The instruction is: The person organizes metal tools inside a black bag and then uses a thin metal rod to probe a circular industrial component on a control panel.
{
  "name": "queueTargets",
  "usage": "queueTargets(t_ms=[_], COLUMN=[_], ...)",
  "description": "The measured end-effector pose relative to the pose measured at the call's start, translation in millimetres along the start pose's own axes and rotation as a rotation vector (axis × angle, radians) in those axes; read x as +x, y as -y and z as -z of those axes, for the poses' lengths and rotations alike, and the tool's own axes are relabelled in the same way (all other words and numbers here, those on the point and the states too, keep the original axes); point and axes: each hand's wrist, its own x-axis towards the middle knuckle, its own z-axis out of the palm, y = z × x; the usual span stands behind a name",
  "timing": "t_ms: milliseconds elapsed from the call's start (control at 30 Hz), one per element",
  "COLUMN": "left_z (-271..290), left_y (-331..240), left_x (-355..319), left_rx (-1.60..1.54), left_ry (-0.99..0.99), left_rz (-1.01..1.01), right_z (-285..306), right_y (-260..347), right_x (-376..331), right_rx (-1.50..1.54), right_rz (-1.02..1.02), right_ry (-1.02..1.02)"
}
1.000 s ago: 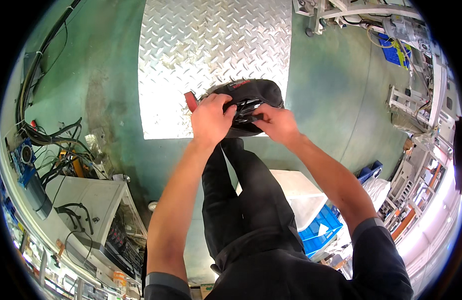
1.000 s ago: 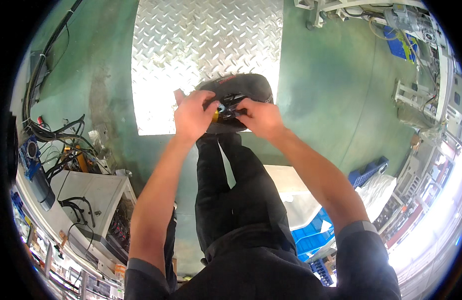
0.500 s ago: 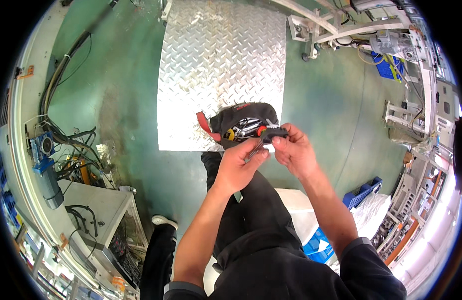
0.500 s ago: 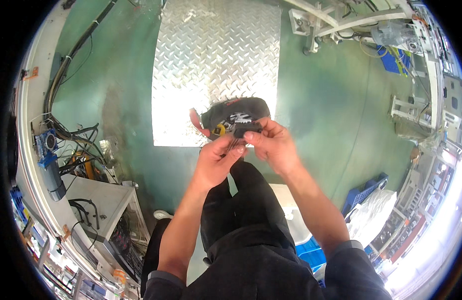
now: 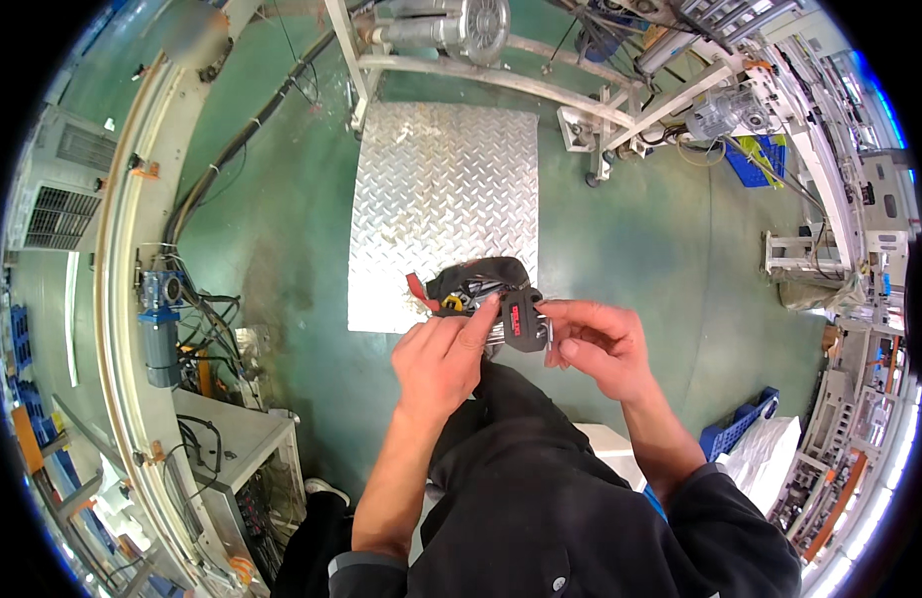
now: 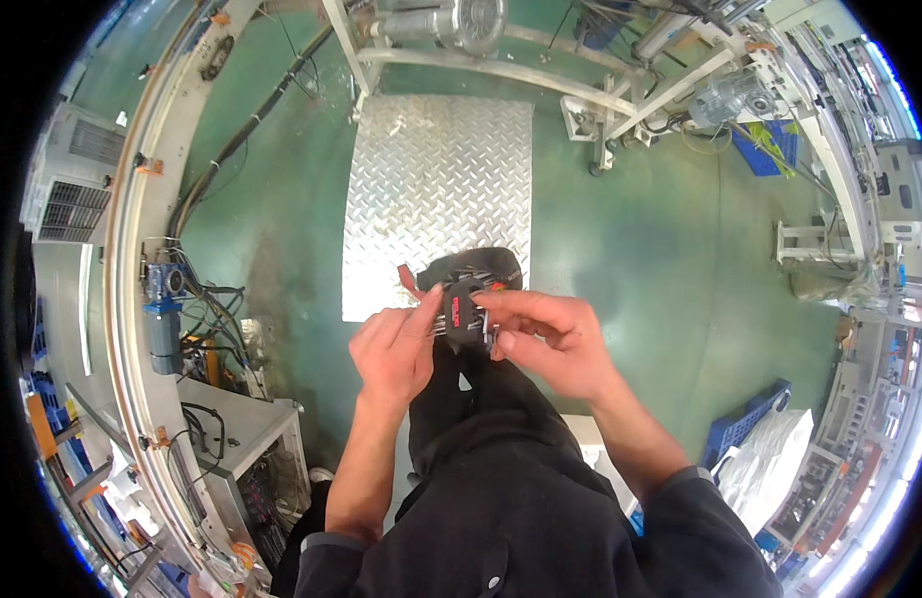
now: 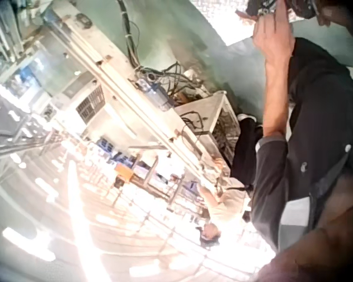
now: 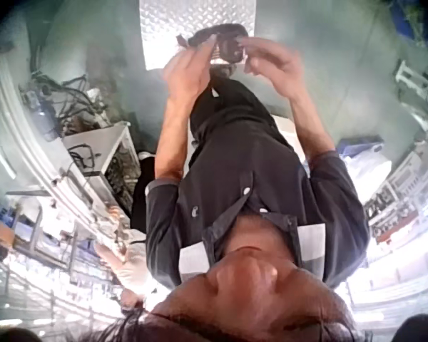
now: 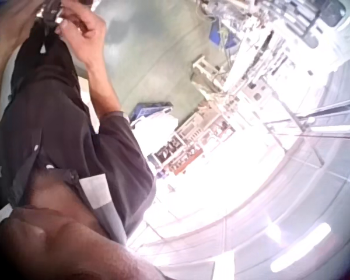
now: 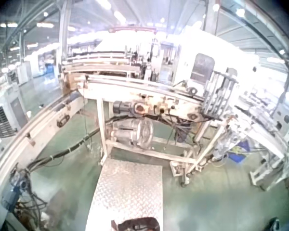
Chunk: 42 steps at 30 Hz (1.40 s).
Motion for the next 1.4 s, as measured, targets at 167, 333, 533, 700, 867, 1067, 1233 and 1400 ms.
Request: queueTargets(t_ms=[167,333,533,700,867,1067,1233,1400], left_z=[22.4,34.3,30.1,33.8,32.3,34.6,33.2,31.9], left_y=[-34.4,-54.1,-71.5,-89.5,-88.8,-94.7,-92.7,-93.0], left_x=[20.3,37.5,35.9,30.9,23.1,29.7,28.3,28.8], left_rx=[0.076,0.125,-0.047,-0.419,-0.71,-0.789,-0.776,-0.694], left_ry=[-0.055,-0.071,0.025,0.319,0.435,0.476,0.488,0.454], left_rz=[-0.135,-0.239,-0.227,0.009,0.146,0.154,0.144,0.101], right_z=[-1.6,-6.0,5.3,4.3,1.7,7.6,9.1,15.6], right_y=[26.8,48.1,49.8,57.3,62.3,59.0,53.7,52.5], right_x=[-24.4,-46.0,-72.6,-85.0,-89.9,-91.4,-90.2,-92.8], right_rx=[-0.075,-0.059,0.044,0.194,0.238,0.17,0.175,0.136], right_rz=[0.222,0.25,0.243,0.227,0.278,0.343,0.399,0.393], right_ry=[-0.012,-0.093,-0.076,-0.109,-0.076,-0.038,-0.027,-0.038])
